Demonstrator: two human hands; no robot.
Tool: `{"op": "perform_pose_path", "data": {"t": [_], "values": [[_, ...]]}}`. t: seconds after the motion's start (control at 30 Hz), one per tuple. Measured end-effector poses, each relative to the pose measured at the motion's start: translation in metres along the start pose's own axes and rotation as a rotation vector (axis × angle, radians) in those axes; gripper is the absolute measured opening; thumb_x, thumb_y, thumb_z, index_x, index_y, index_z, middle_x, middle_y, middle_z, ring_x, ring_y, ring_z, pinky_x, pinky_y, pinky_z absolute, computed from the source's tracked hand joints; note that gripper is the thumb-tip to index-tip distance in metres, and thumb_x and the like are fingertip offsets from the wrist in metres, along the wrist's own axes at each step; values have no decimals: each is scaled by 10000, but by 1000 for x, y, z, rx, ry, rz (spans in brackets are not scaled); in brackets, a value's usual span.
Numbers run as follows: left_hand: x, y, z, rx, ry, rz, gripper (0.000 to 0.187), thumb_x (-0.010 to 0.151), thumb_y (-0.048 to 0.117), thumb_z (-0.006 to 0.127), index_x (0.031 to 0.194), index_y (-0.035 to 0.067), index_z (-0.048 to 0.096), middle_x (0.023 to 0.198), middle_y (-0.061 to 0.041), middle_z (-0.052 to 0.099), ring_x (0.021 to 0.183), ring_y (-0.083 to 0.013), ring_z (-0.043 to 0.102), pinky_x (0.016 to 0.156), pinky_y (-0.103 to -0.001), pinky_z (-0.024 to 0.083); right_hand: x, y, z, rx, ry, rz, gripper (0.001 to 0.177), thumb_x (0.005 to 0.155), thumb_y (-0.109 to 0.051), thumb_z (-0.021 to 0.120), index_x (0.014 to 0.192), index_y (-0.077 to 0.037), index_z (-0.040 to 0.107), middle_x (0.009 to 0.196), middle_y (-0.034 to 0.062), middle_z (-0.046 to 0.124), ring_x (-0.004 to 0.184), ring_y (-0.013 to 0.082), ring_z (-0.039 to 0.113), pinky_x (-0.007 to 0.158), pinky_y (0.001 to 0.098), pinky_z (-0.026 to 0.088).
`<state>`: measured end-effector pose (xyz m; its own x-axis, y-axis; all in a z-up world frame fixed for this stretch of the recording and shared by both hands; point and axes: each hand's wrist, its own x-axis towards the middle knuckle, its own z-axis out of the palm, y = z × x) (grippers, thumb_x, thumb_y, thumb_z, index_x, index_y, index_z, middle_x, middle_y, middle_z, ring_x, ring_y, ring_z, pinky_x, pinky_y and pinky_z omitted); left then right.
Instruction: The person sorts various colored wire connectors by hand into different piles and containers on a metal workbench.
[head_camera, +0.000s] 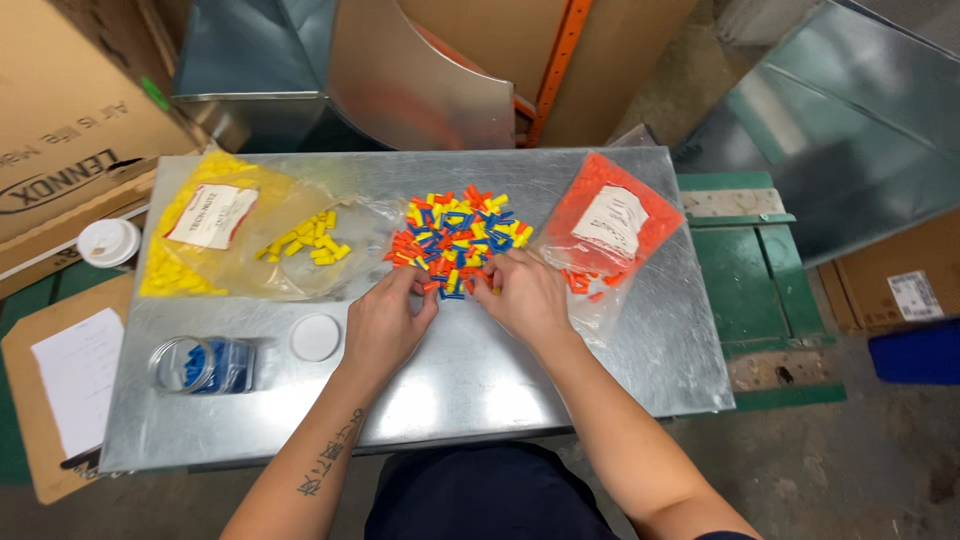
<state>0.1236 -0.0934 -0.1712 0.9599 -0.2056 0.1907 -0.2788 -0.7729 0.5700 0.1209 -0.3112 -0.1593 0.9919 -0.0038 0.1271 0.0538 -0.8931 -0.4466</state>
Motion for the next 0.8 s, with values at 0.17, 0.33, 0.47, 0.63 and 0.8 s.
{"op": "perform_pose_path", "data": {"t": [0.17,0.33,0.47,0.63,0.8], "values": [[11,25,43,-67,-63,121,180,900,305,757,1065,267,695,900,53,744,912,-218,760,761,-405,610,-32,59,-30,-88,101,116,185,844,-407,780,889,-227,769,735,-15,689,855,250,712,757,423,591],[26,77,79,-102,-198,317,150,937,267,701,1078,219,682,921,10,737,944,-245,754,768,-400,604,-44,120,-42,-165,141,293,199,855,-440,780,901,-246,777,728,-52,674,874,204,707,762,383,590],[47,99,129,54,-159,535,139,947,271,669,1069,206,664,907,-6,680,925,-227,738,755,-376,602,-41,147,-36,-210,127,357,233,864,-453,758,836,-222,770,718,-4,672,867,260,712,745,448,584],[65,99,171,196,-101,618,105,925,223,674,1027,207,656,880,28,651,902,-182,732,739,-314,591,-52,134,-46,-190,74,344,238,883,-501,739,982,-296,806,760,-39,685,915,213,721,775,423,605],[51,101,148,139,-40,600,103,942,285,653,966,185,647,827,-12,640,811,-237,731,665,-378,593,-70,108,-52,-121,172,209,138,888,-366,765,983,-274,803,719,-5,660,824,236,712,733,410,600]]}}
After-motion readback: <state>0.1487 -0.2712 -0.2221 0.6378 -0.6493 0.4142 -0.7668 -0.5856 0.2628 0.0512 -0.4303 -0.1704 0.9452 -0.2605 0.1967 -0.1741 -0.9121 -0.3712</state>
